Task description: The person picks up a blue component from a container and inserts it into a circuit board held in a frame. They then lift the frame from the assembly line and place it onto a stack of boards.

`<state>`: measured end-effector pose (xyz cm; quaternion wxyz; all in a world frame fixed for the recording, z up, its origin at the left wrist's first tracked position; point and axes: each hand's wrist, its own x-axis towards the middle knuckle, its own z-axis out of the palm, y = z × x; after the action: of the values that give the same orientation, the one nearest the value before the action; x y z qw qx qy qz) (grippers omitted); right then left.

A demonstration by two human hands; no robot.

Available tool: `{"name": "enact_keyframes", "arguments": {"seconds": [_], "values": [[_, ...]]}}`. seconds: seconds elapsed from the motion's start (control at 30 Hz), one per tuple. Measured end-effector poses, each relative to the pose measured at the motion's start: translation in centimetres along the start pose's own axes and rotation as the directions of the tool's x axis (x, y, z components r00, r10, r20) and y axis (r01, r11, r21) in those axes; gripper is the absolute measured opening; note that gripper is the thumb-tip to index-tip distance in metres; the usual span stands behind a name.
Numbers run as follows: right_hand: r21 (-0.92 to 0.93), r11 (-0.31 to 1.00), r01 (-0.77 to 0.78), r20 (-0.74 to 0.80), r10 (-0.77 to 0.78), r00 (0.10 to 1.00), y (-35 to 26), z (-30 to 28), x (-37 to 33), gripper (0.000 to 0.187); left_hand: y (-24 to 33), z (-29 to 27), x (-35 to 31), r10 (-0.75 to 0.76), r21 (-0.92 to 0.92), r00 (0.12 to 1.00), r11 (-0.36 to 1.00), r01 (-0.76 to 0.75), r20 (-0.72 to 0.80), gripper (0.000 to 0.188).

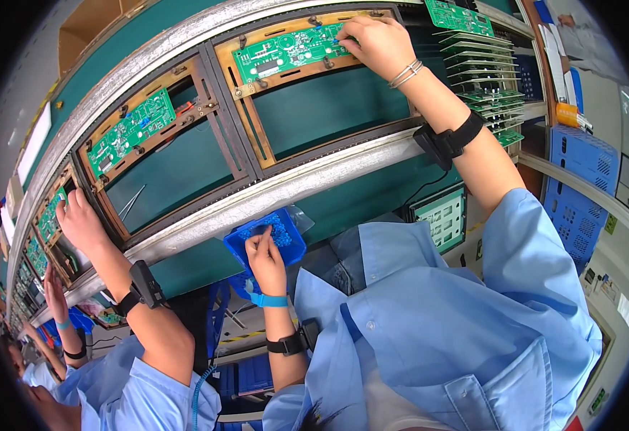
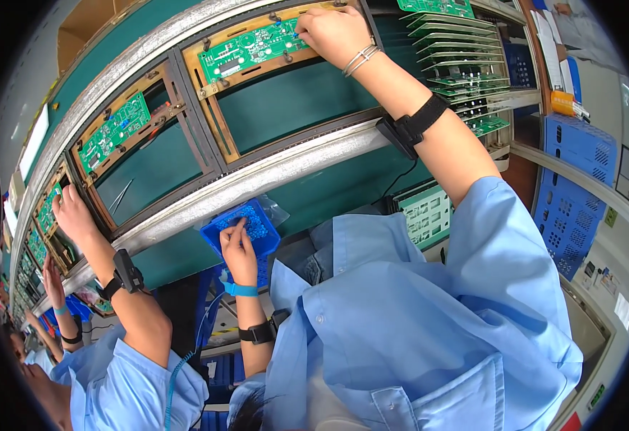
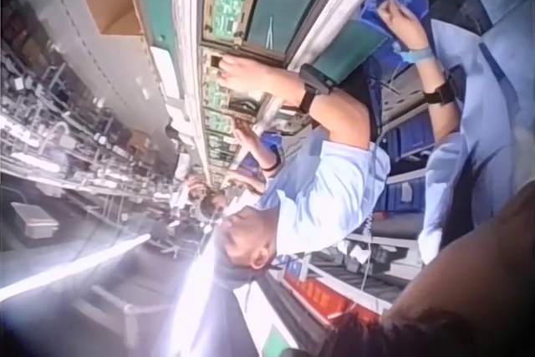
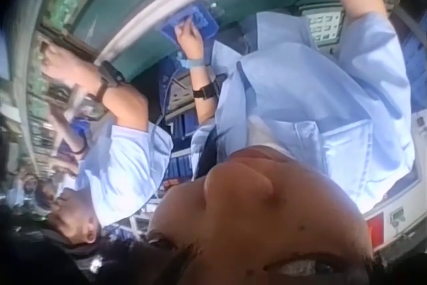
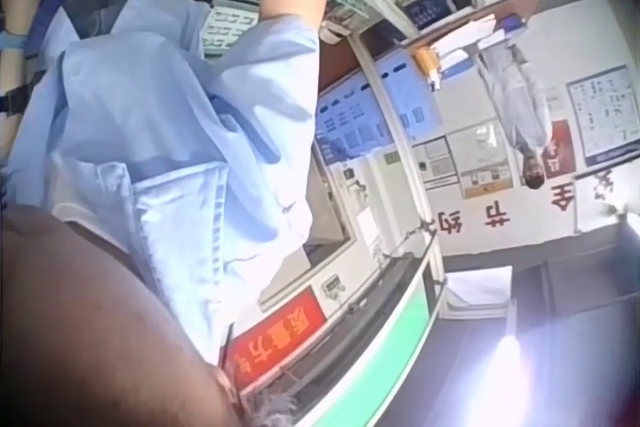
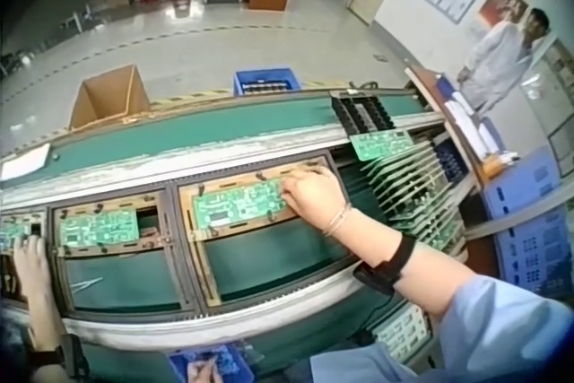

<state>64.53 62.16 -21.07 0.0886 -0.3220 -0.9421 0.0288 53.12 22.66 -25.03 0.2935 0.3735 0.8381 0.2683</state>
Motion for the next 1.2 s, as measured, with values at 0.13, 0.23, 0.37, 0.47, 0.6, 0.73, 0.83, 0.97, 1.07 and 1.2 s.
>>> {"name": "enact_keyframes", "arguments": {"seconds": [0.13,0.23,0.37,0.47,0.6,0.73,0.83,0.97,1.07,1.2], "values": [[0.111,0.993,-0.051,-0.106,0.062,0.992,0.1,-0.3,-1.3,0.017,4.8,-2.1,0.5,-0.190,-0.301,0.982,0.936,0.184,0.007,0.019],[0.288,0.954,-0.083,-0.177,0.138,0.975,-1.8,-1.2,-3.9,0.020,8.5,-5.8,2.8,-0.180,-0.412,0.983,0.898,0.154,-0.023,0.016],[0.455,0.884,-0.106,-0.078,0.157,0.984,-5.6,-2.3,-11.6,0.022,14.9,-5.7,10.6,0.226,-0.302,0.966,0.918,-0.255,-0.129,0.012],[0.461,0.877,-0.138,-0.062,0.186,0.981,-7.0,-2.0,-15.0,0.025,20.3,-2.6,16.7,0.435,-0.314,0.897,0.842,-0.438,-0.082,0.013],[0.473,0.872,-0.121,-0.146,0.214,0.966,-6.5,-0.1,-17.4,0.032,23.9,2.7,23.9,0.536,-0.232,0.844,0.824,-0.517,0.027,0.012],[0.425,0.904,-0.038,-0.285,0.173,0.943,-6.3,2.2,-18.6,0.037,22.8,5.2,26.4,0.526,-0.070,0.850,0.850,-0.523,0.030,0.013],[0.341,0.940,-0.010,-0.364,0.142,0.920,-6.6,3.2,-19.1,0.038,21.2,6.9,26.4,0.541,-0.075,0.835,0.841,-0.536,0.096,0.014],[0.296,0.955,0.005,-0.402,0.120,0.908,-6.5,3.3,-19.2,0.038,21.1,7.7,26.2,0.470,-0.111,0.875,0.882,-0.459,0.116,0.015],[0.230,0.973,0.016,-0.418,0.084,0.905,-6.7,3.6,-19.2,0.037,21.2,8.2,25.8,0.457,-0.123,0.884,0.887,-0.445,0.097,0.015],[0.258,0.966,0.028,-0.416,0.086,0.905,-6.6,3.6,-19.2,0.036,21.3,8.1,26.1,0.450,-0.131,0.891,0.889,-0.439,0.065,0.015]]}}
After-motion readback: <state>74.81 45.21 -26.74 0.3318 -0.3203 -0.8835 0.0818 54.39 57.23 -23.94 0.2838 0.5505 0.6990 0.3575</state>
